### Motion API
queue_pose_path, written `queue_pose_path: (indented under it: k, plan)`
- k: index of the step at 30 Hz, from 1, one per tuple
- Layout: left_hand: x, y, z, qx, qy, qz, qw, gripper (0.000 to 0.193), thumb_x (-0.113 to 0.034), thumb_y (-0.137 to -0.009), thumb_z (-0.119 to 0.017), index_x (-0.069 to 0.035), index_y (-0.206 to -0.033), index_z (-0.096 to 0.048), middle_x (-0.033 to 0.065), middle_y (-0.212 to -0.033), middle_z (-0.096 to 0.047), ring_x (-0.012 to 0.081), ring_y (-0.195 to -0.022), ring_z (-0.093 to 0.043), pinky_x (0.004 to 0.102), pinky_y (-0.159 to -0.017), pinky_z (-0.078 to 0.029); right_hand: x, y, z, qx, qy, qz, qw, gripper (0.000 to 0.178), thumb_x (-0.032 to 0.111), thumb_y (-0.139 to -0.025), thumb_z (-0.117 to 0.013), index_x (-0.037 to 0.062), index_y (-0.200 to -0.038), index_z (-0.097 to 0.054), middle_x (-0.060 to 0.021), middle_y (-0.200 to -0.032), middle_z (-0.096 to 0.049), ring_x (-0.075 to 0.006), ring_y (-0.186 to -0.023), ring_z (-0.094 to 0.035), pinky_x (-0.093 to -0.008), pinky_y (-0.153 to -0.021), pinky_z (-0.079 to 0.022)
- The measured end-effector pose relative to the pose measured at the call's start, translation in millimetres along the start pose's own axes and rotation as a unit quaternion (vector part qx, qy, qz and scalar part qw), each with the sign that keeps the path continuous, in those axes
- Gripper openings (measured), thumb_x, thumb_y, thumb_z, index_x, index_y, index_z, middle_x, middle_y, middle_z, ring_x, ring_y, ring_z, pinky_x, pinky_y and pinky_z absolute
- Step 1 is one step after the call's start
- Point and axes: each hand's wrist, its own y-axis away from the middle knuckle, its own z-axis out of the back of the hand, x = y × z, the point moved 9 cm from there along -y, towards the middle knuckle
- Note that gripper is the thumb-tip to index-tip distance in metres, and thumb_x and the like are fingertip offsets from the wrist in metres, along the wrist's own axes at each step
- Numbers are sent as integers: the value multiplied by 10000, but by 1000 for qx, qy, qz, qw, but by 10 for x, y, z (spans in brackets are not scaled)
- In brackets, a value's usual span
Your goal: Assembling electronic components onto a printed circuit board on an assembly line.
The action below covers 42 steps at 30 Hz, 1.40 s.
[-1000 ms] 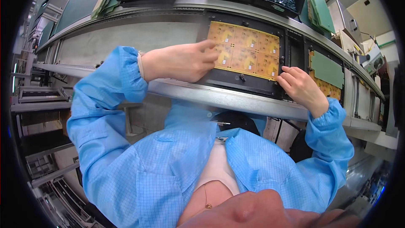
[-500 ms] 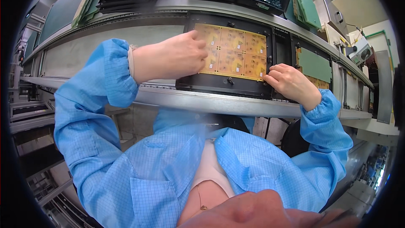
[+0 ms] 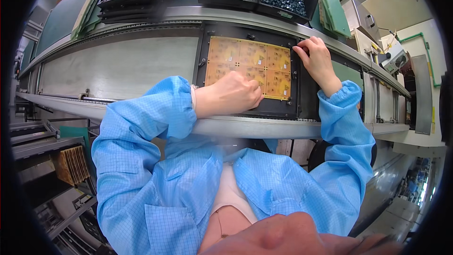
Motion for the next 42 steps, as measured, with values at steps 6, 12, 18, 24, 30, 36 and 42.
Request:
queue_pose_path:
  k: [6,12,18,24,30,36,42]
  plan:
    - [155,-12,-111,68,38,98,992,304,-228,-911,-594,-64,-658,-630,92,-612,-608,249,-521,-625,382,-459,-491,-11,-165,-108,32,11,-25,999,199,192,-849,-742,-6,-850,-723,-144,-814,-645,-315,-817,-628,-404,-742,-504]
    - [186,25,-137,65,57,97,992,325,-239,-928,-581,-67,-657,-628,93,-606,-600,259,-516,-621,389,-468,-495,-87,-238,-245,109,-5,-134,985,223,205,-824,-749,-18,-828,-750,-185,-745,-703,-331,-685,-692,-398,-670,-542]
    - [210,46,-90,94,109,111,983,320,-338,-926,-622,-68,-755,-625,106,-741,-621,291,-624,-645,401,-533,-510,-134,-108,-239,71,-10,-143,987,233,237,-845,-746,6,-836,-762,-183,-736,-703,-329,-676,-692,-375,-658,-542]
    - [927,403,596,60,51,115,990,297,-292,-812,-777,-85,-976,-641,88,-1021,-553,299,-984,-562,400,-842,-469,-242,289,97,-17,-147,-139,979,216,218,-907,-712,14,-972,-744,-128,-839,-695,-194,-718,-661,-307,-661,-507]
    - [991,557,541,-3,76,57,995,255,-267,-796,-778,-82,-950,-695,51,-935,-609,247,-883,-598,365,-783,-496,-233,457,147,-29,-218,-153,963,161,106,-930,-676,7,-1053,-708,-67,-870,-605,-121,-707,-591,-250,-651,-473]
    - [969,679,533,-92,15,46,995,224,-288,-777,-796,-88,-793,-695,18,-776,-611,211,-683,-604,329,-639,-497,356,-94,90,-44,-152,-11,987,142,102,-900,-681,8,-1002,-705,-102,-891,-626,-224,-788,-621,-315,-692,-496]
    - [966,549,533,-93,-27,85,992,239,-275,-767,-807,-86,-743,-662,42,-741,-587,228,-666,-606,336,-621,-494,677,-497,-319,-6,-105,51,993,165,135,-858,-722,28,-983,-716,-120,-943,-627,-313,-972,-576,-390,-850,-488]
